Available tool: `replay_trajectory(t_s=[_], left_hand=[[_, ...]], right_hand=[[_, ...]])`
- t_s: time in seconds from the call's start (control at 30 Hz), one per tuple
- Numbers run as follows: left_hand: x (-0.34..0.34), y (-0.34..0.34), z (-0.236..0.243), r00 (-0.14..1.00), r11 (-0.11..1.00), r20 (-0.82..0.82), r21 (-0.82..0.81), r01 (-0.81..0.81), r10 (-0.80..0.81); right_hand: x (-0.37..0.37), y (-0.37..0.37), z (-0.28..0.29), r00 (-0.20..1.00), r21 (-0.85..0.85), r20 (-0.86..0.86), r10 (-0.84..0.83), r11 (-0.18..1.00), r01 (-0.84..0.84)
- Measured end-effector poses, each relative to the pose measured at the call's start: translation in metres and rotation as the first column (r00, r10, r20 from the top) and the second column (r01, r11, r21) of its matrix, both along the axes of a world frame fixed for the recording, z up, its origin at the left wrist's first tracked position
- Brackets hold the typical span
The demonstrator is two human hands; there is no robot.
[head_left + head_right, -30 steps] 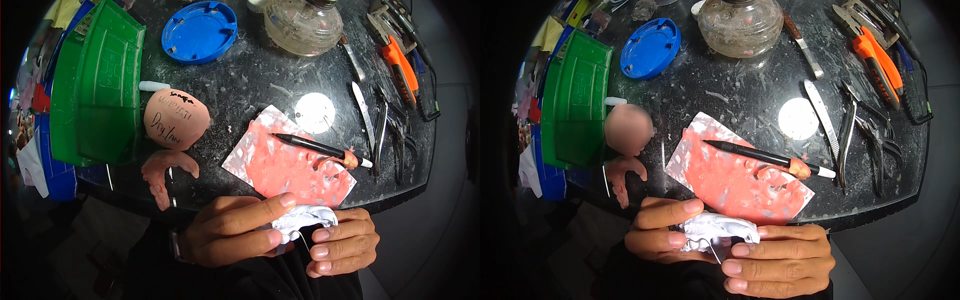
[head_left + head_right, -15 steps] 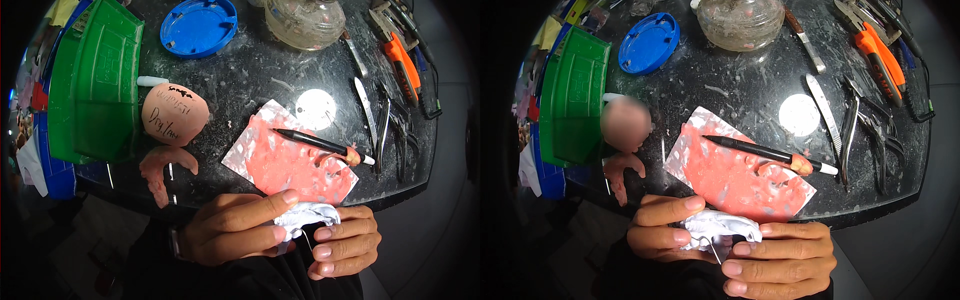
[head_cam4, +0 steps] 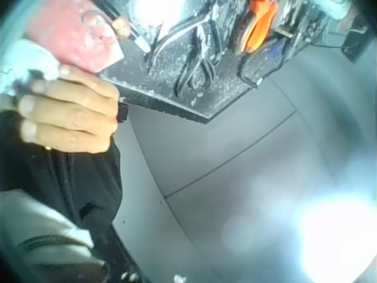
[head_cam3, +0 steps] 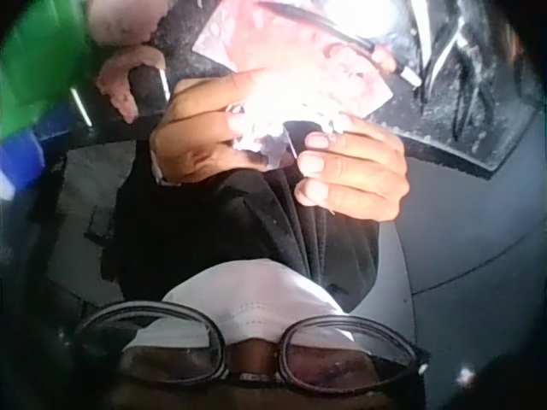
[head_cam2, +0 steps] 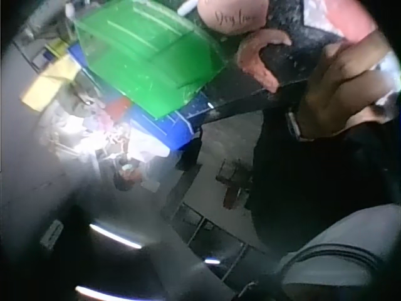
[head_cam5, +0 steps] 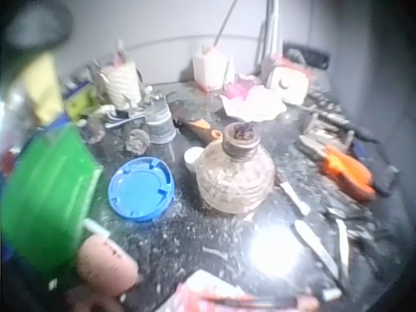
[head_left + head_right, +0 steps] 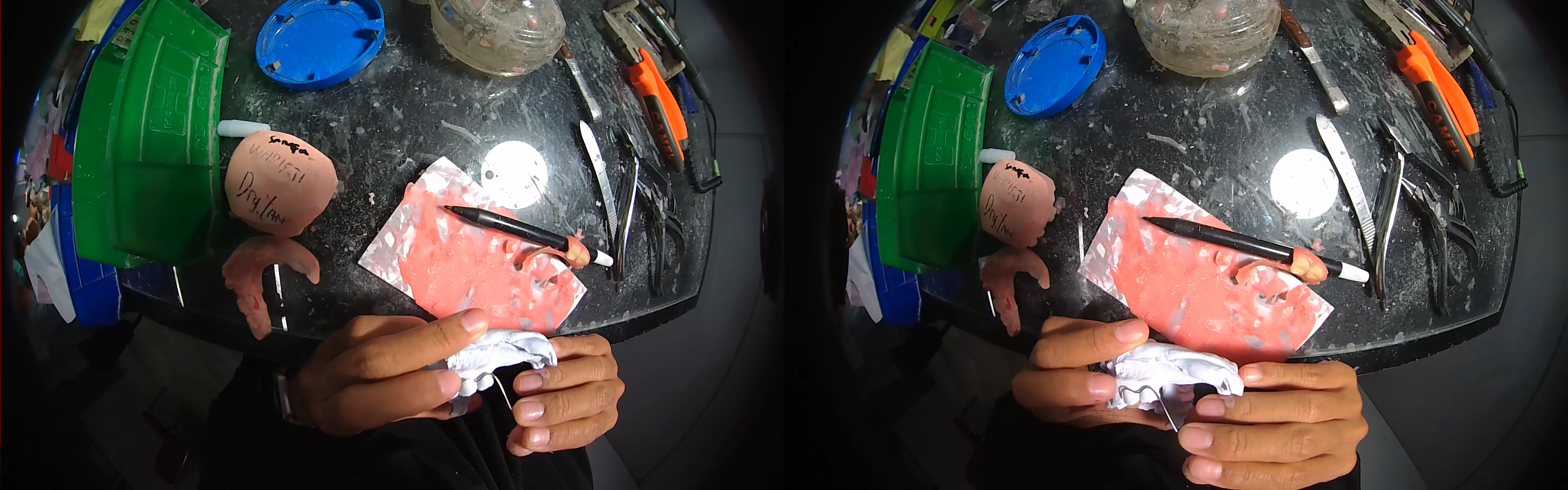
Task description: The person manipulates a wire with pliers and positions it against a dental model. They repeatedly bend the wire and check the fit against the model surface.
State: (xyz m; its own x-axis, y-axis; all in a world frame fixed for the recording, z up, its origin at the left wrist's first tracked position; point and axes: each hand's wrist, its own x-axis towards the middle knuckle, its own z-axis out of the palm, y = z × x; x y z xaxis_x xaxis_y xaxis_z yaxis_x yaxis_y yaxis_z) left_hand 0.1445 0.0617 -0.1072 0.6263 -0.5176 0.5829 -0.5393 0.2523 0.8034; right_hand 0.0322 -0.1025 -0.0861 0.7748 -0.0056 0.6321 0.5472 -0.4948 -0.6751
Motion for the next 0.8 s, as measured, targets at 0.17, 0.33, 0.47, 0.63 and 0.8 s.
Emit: replay_trajectory(t_s=[0.17,0.33,0.47,0.63,0.8], left_hand=[[0.003,0.002,0.002,0.999,1.000,0.041,0.011,-0.014,0.013],[0.006,0.002,0.003,0.997,1.000,0.078,0.029,-0.001,-0.002],[0.007,0.002,0.004,0.998,0.999,0.061,0.040,0.017,-0.020],[0.006,0.002,0.005,0.998,0.998,0.034,0.038,0.057,-0.058],[0.009,0.006,-0.001,0.995,0.997,0.092,0.058,0.042,-0.047]], right_hand=[[-0.002,0.001,0.000,1.000,0.011,-0.014,-0.010,1.000,0.010],[0.001,0.002,0.001,1.000,0.004,0.005,-0.018,1.000,0.018],[0.002,0.004,-0.005,0.997,0.010,0.052,-0.050,0.999,0.049],[0.009,0.015,-0.016,0.973,0.040,0.160,-0.167,0.986,0.162],[0.008,0.010,-0.012,0.986,-0.060,0.112,-0.125,0.989,0.132]])
